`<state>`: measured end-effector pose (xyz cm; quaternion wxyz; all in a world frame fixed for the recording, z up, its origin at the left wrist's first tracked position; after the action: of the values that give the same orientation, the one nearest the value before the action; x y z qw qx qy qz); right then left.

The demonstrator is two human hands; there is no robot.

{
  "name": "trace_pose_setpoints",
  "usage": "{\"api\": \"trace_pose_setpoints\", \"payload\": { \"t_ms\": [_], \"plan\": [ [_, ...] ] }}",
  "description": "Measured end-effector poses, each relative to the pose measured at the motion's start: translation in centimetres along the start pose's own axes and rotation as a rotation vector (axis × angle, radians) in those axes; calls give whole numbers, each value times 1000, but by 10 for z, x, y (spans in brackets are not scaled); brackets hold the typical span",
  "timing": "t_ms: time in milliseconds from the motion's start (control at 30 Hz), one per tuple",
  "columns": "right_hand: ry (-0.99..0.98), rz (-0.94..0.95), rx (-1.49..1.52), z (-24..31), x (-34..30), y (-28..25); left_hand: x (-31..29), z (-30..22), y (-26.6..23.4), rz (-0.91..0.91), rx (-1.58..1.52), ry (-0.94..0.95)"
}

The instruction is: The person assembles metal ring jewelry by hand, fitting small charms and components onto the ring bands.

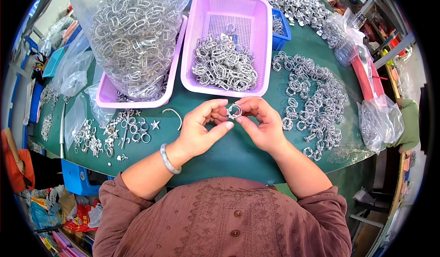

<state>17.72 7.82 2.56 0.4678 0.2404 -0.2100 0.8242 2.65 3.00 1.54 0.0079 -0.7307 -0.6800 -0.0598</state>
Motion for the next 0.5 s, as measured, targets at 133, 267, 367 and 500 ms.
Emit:
{"api": "trace_pose_setpoints", "payload": {
  "t_ms": [133, 267, 367, 500],
  "plan": [
    [-114, 55, -148, 8, 2, 3, 0, 1, 1, 2, 72, -19],
    [-99, 48, -154, 11, 2, 5, 0, 4, 0, -11, 97, -6],
    [-126, 47, -165, 12, 3, 5, 0, 5, -1, -15, 65, 5],
    [-33, 34, -81, 0, -1, 2, 1, 8, -1, -3, -37, -20]
  ]
}}
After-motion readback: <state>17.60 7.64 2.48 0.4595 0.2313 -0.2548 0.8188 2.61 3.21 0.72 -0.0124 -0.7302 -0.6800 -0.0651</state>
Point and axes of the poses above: each hand's wrist, its own x-axis towards the middle knuckle, its own y-axis out of the palm, z = x × y, the point moved 4 cm from there along x, towards the middle knuckle, and after that the axes turned 10 degrees about -y, right-handed, at the moved point
